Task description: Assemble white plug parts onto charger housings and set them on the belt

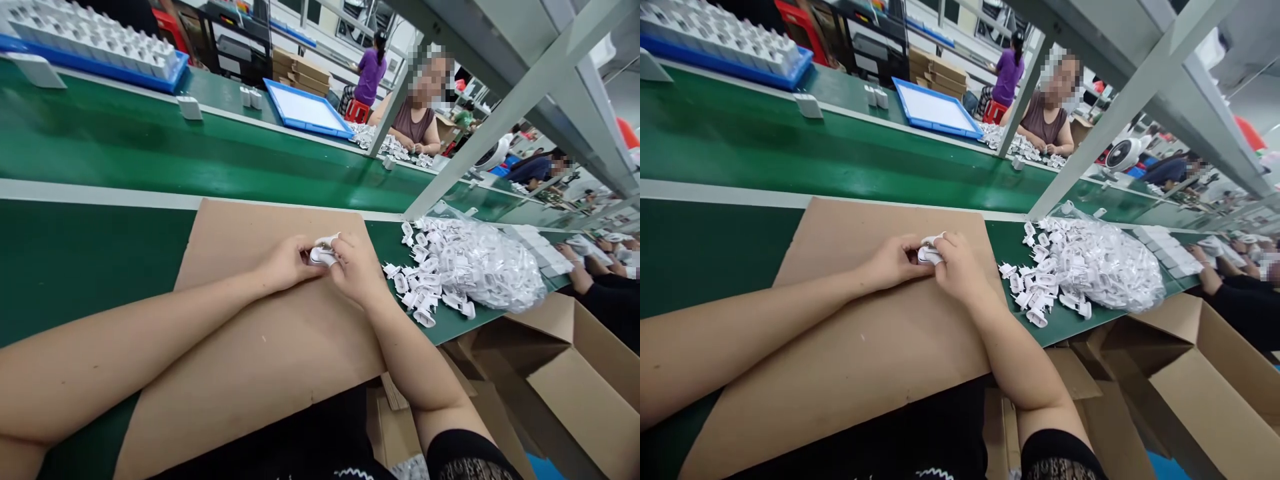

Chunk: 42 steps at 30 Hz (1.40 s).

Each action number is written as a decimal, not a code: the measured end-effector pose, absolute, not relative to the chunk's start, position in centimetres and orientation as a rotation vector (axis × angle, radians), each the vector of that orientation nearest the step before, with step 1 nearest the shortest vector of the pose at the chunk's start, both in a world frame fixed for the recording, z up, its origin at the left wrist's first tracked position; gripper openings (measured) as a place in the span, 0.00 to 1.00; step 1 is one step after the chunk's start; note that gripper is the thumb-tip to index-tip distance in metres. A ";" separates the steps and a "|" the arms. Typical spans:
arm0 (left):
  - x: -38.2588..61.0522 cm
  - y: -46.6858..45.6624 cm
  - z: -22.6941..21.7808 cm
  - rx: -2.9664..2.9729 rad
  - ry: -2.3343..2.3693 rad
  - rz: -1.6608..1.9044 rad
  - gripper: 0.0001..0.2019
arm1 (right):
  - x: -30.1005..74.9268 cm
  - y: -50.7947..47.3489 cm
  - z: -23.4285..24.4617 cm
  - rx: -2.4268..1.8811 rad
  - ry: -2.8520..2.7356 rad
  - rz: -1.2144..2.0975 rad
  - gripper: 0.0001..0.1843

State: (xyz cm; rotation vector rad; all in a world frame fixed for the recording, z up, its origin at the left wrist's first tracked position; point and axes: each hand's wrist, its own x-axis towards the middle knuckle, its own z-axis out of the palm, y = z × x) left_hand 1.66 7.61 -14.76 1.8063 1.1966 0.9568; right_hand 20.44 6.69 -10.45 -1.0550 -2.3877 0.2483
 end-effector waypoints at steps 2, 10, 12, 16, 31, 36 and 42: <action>1.7 7.7 -14.9 1.814 1.213 0.947 0.13 | 20.2 6.8 -10.4 -1.065 -2.431 0.230 0.18; 1.5 7.8 -14.9 1.813 1.236 0.924 0.13 | 19.3 6.6 -9.1 -1.253 -2.466 0.238 0.19; 1.5 7.8 -14.8 1.805 1.218 0.927 0.14 | 19.3 6.6 -9.0 -1.286 -2.470 0.223 0.18; 1.6 7.8 -14.6 1.772 1.247 0.932 0.16 | 19.3 6.8 -9.0 -1.326 -2.470 0.155 0.16; 2.0 7.3 -14.7 1.820 1.315 0.906 0.16 | 18.7 5.0 -7.8 -1.488 -2.188 0.427 0.16; 1.9 7.3 -14.9 1.818 1.306 0.885 0.16 | 18.5 5.5 -8.8 -1.525 -2.129 0.393 0.13; 1.7 7.6 -14.9 1.829 1.253 0.898 0.20 | 19.2 6.3 -11.5 -1.358 -1.961 0.591 0.09</action>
